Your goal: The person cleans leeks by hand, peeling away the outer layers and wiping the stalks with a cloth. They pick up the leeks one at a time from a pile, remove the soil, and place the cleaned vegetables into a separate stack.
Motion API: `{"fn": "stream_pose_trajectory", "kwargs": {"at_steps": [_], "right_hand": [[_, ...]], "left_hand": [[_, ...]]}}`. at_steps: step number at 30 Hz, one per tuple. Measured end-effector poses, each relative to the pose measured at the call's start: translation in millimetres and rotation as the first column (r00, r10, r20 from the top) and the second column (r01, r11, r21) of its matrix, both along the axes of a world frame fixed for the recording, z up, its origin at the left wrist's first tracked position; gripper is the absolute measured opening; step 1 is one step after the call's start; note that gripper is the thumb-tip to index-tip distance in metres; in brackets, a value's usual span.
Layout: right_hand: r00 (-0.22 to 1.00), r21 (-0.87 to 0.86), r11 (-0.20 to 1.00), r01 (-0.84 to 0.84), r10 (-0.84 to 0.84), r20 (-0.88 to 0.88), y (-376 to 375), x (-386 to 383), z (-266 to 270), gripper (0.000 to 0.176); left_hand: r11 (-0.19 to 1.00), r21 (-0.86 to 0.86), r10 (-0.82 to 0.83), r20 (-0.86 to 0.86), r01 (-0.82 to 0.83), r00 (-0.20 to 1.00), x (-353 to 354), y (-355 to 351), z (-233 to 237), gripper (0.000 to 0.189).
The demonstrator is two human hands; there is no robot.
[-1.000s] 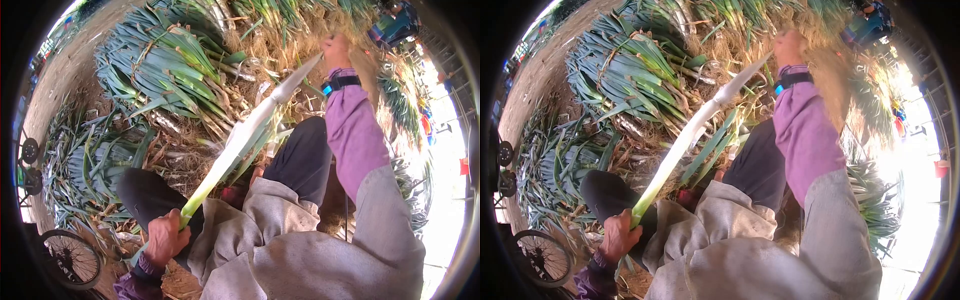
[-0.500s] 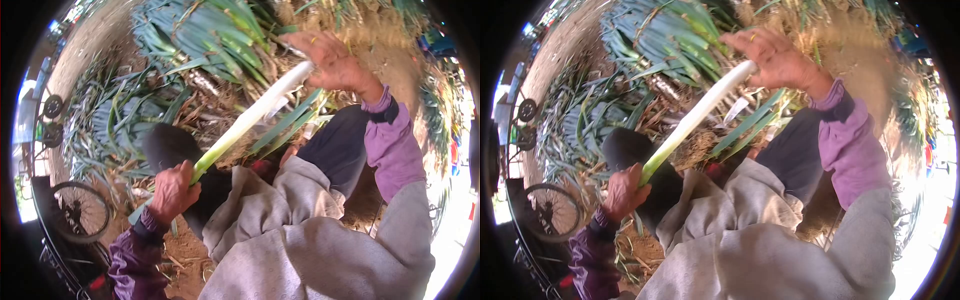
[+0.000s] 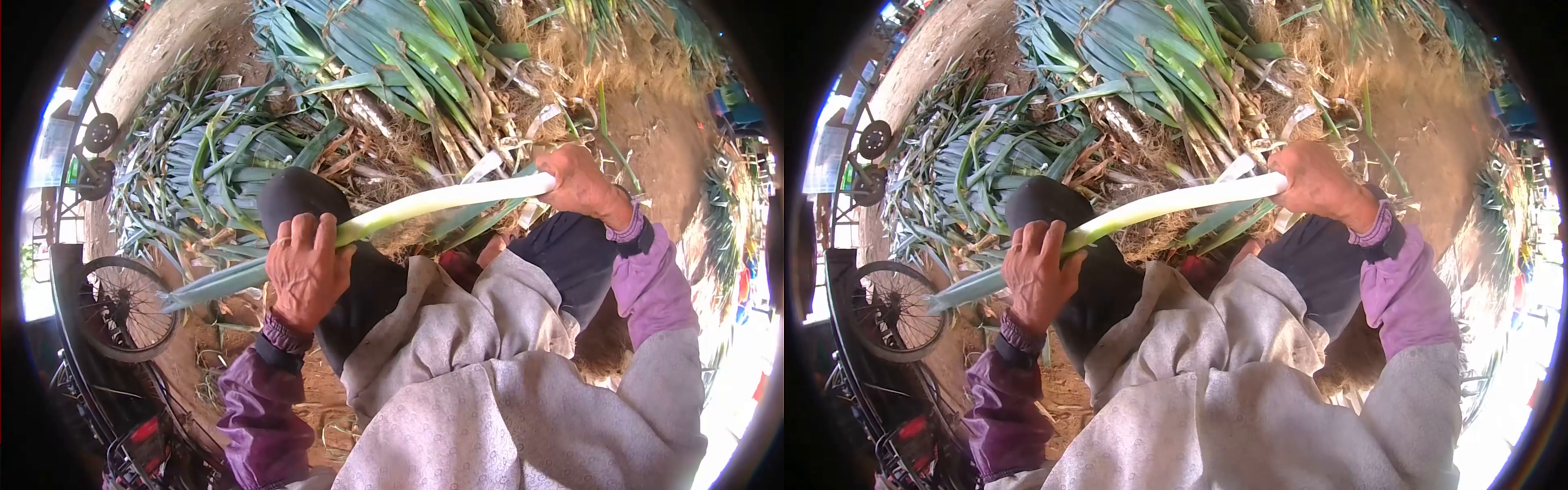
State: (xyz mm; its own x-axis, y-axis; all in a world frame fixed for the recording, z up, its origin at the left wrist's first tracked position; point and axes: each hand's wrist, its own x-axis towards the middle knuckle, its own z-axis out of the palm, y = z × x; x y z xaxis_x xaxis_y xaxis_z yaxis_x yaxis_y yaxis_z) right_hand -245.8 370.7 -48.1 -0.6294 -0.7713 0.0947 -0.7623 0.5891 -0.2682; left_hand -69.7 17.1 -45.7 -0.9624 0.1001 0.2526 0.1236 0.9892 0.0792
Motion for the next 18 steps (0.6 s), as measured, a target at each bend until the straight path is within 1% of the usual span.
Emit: {"fn": "stream_pose_trajectory", "kwargs": {"at_steps": [2, 3, 7, 10, 11, 14, 15, 18], "right_hand": [[1.0, 0.025, 1.0, 0.01, -0.011, 0.025, 1.7, 1.4, 2.0, 0.02], [0.999, 0.031, 0.999, 0.021, -0.022, 0.035, 1.6, 2.4, 3.6, 0.019], [0.992, 0.012, 0.998, 0.066, -0.067, 0.104, 2.9, 9.0, 4.5, 0.016], [0.97, 0.005, 0.993, 0.116, -0.114, 0.217, 1.4, 16.5, 10.2, 0.017], [0.971, -0.005, 0.992, 0.123, -0.119, 0.207, 1.5, 19.3, 10.4, 0.017], [0.973, -0.026, 0.988, 0.153, -0.146, 0.178, 3.5, 24.2, 9.4, 0.018], [0.972, -0.026, 0.985, 0.169, -0.163, 0.169, 4.4, 24.7, 6.1, 0.018], [0.967, -0.019, 0.978, 0.209, -0.204, 0.153, 6.7, 26.2, -0.9, 0.018]], "left_hand": [[1.0, 0.019, -0.017, -0.109, 0.02, 0.994, 4.1, 6.8, 0.1, 0.043], [0.998, 0.03, -0.054, -0.142, 0.058, 0.988, 4.2, 7.6, -1.5, 0.042], [0.995, -0.049, -0.098, -0.17, 0.091, 0.981, 3.9, 16.2, -9.9, 0.036], [0.986, -0.125, -0.13, -0.168, 0.11, 0.977, 3.8, 23.4, -16.3, 0.03], [0.988, -0.102, -0.135, -0.213, 0.115, 0.968, 1.9, 25.5, -15.6, 0.025], [0.991, -0.029, -0.13, -0.204, 0.127, 0.97, 4.4, 29.1, -16.3, 0.022], [0.994, -0.014, -0.109, -0.187, 0.109, 0.976, 5.7, 34.2, -14.2, 0.018], [0.953, 0.263, -0.106, -0.174, 0.15, 0.979, 9.2, 41.3, -12.7, 0.013]]}}
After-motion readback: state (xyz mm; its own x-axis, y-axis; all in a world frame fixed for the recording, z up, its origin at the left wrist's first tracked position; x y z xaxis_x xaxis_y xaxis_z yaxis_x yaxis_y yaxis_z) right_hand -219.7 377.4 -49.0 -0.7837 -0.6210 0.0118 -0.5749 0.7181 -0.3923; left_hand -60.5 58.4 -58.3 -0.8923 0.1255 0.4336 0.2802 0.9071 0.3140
